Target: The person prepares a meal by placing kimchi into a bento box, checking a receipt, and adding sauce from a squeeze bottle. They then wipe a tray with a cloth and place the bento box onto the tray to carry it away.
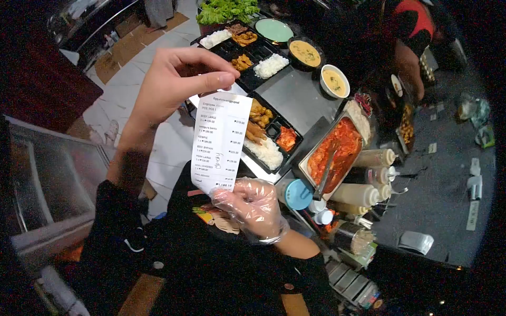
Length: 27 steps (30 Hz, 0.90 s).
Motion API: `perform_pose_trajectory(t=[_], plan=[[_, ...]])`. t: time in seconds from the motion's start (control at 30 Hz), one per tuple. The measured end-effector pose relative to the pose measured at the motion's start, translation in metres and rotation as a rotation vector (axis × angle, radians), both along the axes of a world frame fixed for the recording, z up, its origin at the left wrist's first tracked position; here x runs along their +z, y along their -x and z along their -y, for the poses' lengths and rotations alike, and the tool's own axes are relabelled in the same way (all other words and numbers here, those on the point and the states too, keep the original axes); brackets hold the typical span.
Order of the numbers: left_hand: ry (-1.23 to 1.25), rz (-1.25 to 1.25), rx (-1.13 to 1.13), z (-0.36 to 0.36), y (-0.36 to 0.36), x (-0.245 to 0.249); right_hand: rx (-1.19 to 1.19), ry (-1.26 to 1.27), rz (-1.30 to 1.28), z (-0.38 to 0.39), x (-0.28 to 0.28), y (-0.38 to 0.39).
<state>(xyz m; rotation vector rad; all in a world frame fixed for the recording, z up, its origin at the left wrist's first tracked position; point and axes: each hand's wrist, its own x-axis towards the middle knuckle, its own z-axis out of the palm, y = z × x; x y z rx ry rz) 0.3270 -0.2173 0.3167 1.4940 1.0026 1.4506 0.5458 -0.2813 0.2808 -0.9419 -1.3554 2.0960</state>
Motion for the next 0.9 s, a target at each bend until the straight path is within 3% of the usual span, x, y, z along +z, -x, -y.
perform_pose_trajectory(t=[0.13, 0.2, 0.27, 0.33, 0.63, 0.9], plan=[[0.119, -0.029, -0.019, -0.013, -0.003, 0.001, -0.049, -0.04, -0.024, -0.008, -0.012, -0.003], [0.095, -0.063, -0.047, -0.02, 0.001, -0.002, -0.031, 0.06, 0.035, -0.013, -0.014, -0.001], [0.134, -0.079, -0.012, -0.03, 0.014, -0.009, -0.151, -0.041, -0.052, -0.017, -0.021, 0.016], [0.197, -0.08, -0.021, -0.045, 0.039, -0.018, -0.176, 0.038, 0.067, -0.026, -0.03, 0.037], [0.398, 0.186, -0.351, -0.097, 0.138, -0.05, -0.374, 0.143, 0.055, -0.052, -0.048, 0.137], [0.438, 0.187, -0.662, -0.142, 0.134, -0.049, -0.697, 0.107, 0.051, -0.052, -0.043, 0.171]])
